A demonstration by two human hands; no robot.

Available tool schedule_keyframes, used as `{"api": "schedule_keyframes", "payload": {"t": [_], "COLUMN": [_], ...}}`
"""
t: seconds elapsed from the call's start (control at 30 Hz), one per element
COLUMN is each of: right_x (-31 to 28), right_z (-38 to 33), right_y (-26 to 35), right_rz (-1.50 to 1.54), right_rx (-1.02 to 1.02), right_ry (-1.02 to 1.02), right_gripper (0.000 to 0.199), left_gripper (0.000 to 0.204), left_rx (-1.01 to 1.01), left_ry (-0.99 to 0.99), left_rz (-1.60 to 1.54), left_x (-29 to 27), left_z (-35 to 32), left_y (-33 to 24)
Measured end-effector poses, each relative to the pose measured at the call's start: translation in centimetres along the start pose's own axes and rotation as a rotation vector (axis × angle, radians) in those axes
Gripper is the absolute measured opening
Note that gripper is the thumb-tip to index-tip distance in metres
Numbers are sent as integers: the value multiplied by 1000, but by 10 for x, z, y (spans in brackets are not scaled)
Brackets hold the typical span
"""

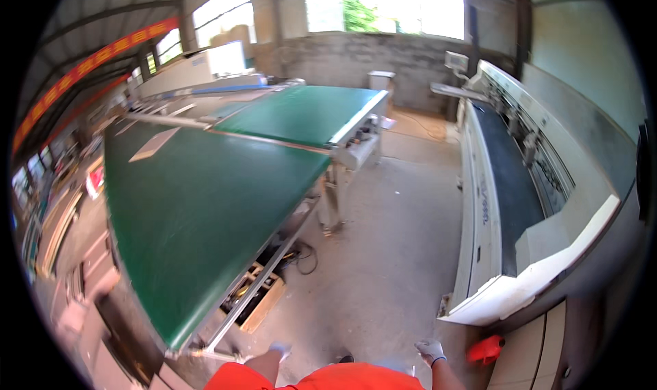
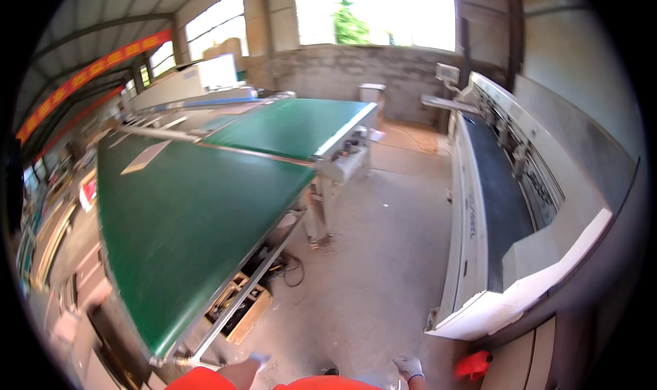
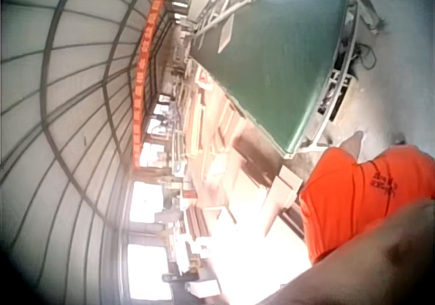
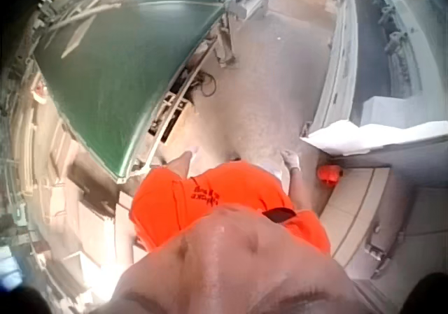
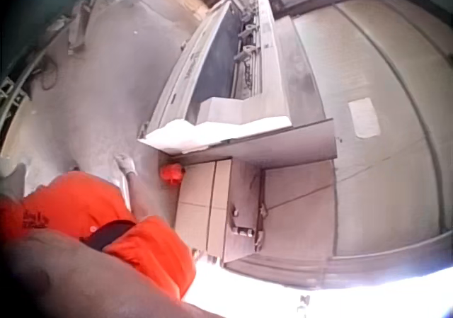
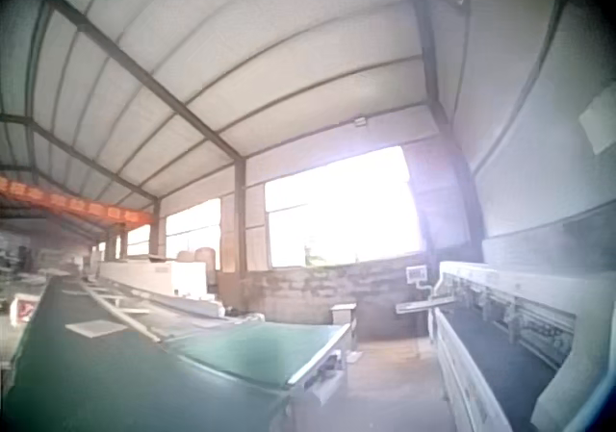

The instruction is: The person operates a CNC edge banding machine in a workshop, placing rectangular wood panels onto the machine's conveyor belt. They use a handheld tool to press a button on the machine's control panel to initiate the processing cycle. After the panels are processed, the person removes them and stacks them on a nearby table.

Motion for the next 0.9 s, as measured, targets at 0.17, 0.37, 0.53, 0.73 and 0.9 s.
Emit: {"api": "schedule_keyframes", "payload": {"t": [0.17, 0.37, 0.53, 0.73, 0.9], "right_x": [-22, -128, -260, -462, -575], "right_z": [96, 199, 429, 691, 869], "right_y": [-63, -76, -10, 225, 291], "right_rz": [-465, -387, -320, -174, 18], "right_rx": [354, 603, 592, 177, 290], "right_ry": [226, 316, 249, -28, 56], "right_gripper": [57, 61, 64, 58, 60], "left_gripper": [49, 47, 54, 54, 55], "left_rx": [342, 704, 503, -40, -16], "left_ry": [-511, -613, -66, 389, 360], "left_rz": [-527, -658, 415, -55, -57], "left_x": [-387, -583, -456, -500, -671], "left_z": [154, 223, 317, 390, 535], "left_y": [-184, -383, -366, -357, -449]}}
Point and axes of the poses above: each hand's wrist, its own z-axis towards the middle knuckle, its own x-axis out of the palm, y = z × x, the point moved 7 cm from there along z, towards the middle knuckle, and after that the axes turned 9 degrees about y, right-handed, at the moved point
